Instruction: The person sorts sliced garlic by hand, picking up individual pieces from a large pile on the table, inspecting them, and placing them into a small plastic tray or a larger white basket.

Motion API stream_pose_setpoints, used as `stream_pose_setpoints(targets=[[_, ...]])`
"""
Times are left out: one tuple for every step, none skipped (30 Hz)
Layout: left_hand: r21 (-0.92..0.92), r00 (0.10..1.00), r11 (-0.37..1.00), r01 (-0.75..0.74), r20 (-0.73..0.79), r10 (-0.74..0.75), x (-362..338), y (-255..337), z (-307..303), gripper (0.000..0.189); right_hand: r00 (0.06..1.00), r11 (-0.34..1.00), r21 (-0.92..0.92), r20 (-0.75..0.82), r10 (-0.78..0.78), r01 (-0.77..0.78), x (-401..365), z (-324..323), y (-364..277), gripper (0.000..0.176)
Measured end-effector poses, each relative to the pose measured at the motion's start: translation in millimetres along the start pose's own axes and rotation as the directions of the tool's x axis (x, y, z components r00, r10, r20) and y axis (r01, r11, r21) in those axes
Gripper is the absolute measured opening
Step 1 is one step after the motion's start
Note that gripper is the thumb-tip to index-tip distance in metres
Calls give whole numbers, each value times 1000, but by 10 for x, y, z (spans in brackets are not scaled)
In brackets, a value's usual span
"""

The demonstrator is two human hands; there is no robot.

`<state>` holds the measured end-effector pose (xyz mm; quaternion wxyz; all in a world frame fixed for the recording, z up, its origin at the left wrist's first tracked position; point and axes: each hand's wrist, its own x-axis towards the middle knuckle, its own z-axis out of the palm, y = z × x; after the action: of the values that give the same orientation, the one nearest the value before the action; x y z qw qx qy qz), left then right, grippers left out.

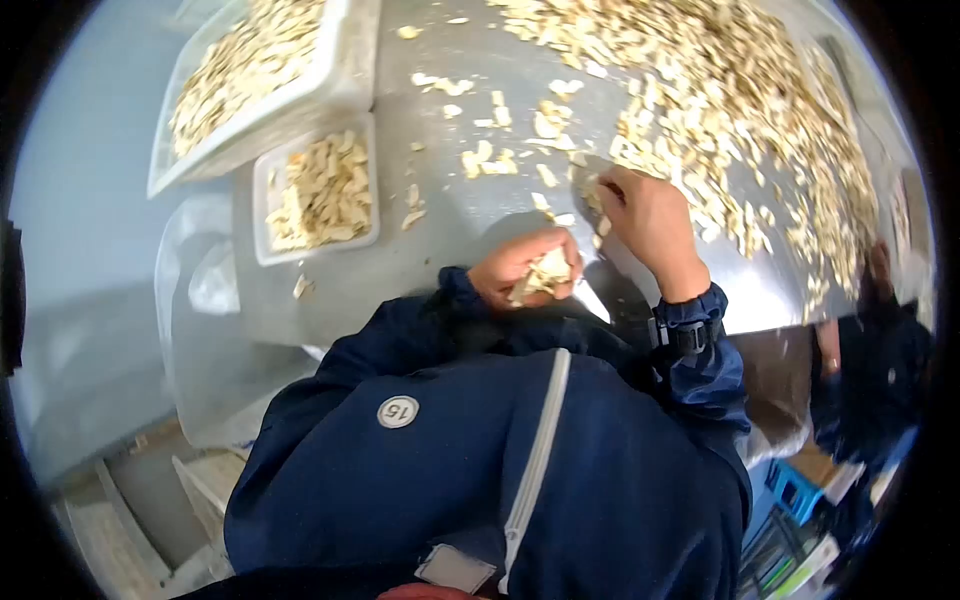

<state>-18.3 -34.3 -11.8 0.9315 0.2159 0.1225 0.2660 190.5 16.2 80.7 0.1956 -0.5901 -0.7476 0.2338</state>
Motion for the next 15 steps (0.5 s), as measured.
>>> stream_pose_setpoints(targets=[[27, 999, 999, -26, -27, 27, 8, 0, 41, 39, 997, 998, 59, 75, -19, 14, 96, -24, -251, 23], [77, 998, 997, -21, -50, 25, -20, 39, 76, 39, 984, 974, 226, 177, -28, -13, 198, -72, -599, 26], [126, 998, 992, -10, -67, 18, -33, 59, 108, 39, 981, 890, 448, 119, -153, 84, 238, -10, -764, 28], [274, 992, 955, -114, -16, 123, -5, 15, 62, 40, 979, 819, 554, 30, -200, 150, 283, 52, -919, 27], [409, 975, 886, -216, 49, 215, 36, -66, -27, 41, 971, 731, 647, -63, -233, 217, 325, 97, -1015, 26], [389, 977, 897, -211, 53, 207, 14, -66, -40, 41, 961, 804, 530, -104, -255, 271, 375, 105, -985, 25], [369, 979, 907, -205, 57, 198, -11, -41, -20, 40, 949, 860, 400, -143, -282, 316, 436, 90, -880, 24], [187, 996, 978, -92, 15, 90, -37, 4, 0, 39, 933, 900, 258, -180, -312, 351, 474, 56, -748, 24], [-7, 1000, 1000, 24, 0, -24, -43, 47, 22, 37, 946, 946, 109, -150, -287, 304, 452, 70, -525, 22], [-62, 1000, 998, -12, 28, 14, -3, -33, -49, 20, 965, 967, 93, -138, -224, 238, 378, 69, -305, 21], [156, 988, 977, -148, 65, 139, -16, -25, -44, 14, 980, 984, 74, -128, -153, 164, 284, 71, -115, 21], [354, 961, 894, -275, 133, 243, -44, -5, -11, 10, 986, 992, 56, -132, -103, 111, 197, 59, 47, 21], [514, 919, 762, -395, 233, 319, -48, 15, 42, 9, 989, 999, 29, -144, -38, 43, 66, 6, 219, 21], [759, 886, 472, -448, 306, 349, -65, 147, 98, 14, 985, 999, -8, -166, 40, -42, -111, -69, 380, 21], [814, 873, 359, -456, 332, 356, -53, 171, 74, 9, 970, 990, -71, -219, 107, -125, -243, -114, 508, 21]])
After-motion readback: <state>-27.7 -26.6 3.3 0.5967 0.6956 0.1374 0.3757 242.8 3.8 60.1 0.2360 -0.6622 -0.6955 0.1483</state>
